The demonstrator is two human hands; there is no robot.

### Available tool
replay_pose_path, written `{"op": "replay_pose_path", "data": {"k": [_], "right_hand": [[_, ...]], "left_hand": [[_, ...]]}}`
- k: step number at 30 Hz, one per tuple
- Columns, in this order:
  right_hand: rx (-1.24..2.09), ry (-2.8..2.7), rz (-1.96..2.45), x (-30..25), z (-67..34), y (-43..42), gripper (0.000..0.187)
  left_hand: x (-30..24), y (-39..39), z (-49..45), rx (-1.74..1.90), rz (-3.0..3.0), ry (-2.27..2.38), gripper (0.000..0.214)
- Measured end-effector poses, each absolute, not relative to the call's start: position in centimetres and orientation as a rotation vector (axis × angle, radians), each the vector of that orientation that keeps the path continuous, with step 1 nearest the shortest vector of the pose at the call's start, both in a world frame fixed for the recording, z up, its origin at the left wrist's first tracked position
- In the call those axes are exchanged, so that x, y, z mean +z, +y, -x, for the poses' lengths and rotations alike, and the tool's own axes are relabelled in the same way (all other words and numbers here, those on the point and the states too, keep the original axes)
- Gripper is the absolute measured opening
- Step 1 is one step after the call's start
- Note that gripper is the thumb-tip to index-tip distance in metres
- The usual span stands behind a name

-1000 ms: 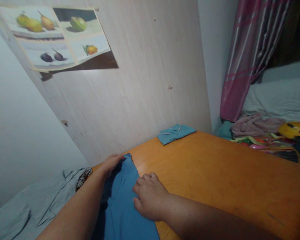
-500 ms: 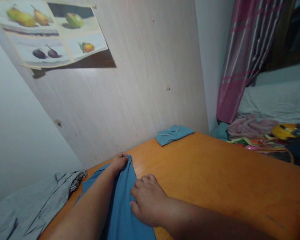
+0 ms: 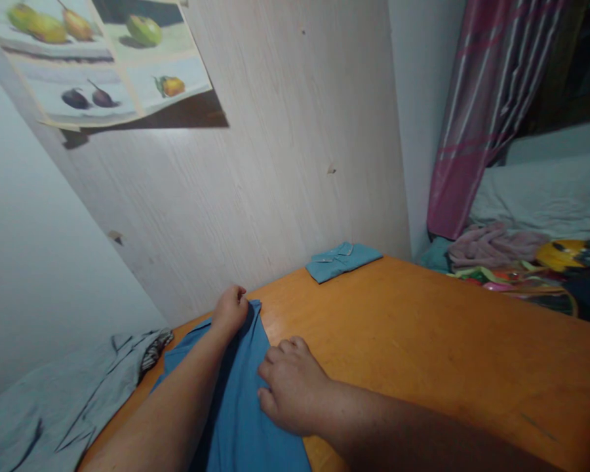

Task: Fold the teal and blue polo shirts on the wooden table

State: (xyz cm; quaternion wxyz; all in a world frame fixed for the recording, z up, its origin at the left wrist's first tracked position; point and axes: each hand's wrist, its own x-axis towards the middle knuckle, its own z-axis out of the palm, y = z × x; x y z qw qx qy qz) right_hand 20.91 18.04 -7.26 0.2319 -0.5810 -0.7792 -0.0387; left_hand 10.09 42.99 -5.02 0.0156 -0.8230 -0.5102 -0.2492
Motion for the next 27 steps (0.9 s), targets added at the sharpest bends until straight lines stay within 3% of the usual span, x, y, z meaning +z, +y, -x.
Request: {"op": "replay_pose_path", "data": {"k": [9,14,27], "right_hand": [[-0.117,-2.152,1.603,-7.1,-20.9,18.0,0.036],[-0.130,-2.149,1.597,-7.2,-20.9,18.2,0.035],[-0.106,-2.138,1.609,-7.2,-21.0,18.1,0.035]], "left_hand": [[-4.4,42.5,-11.3,-0.387,2.531,-1.567,0.024],[-4.9,42.2,-10.9,-0.400,2.403,-1.615,0.035],[-5.5,42.2,-10.2,-0.585,2.391,-1.587,0.032]]}}
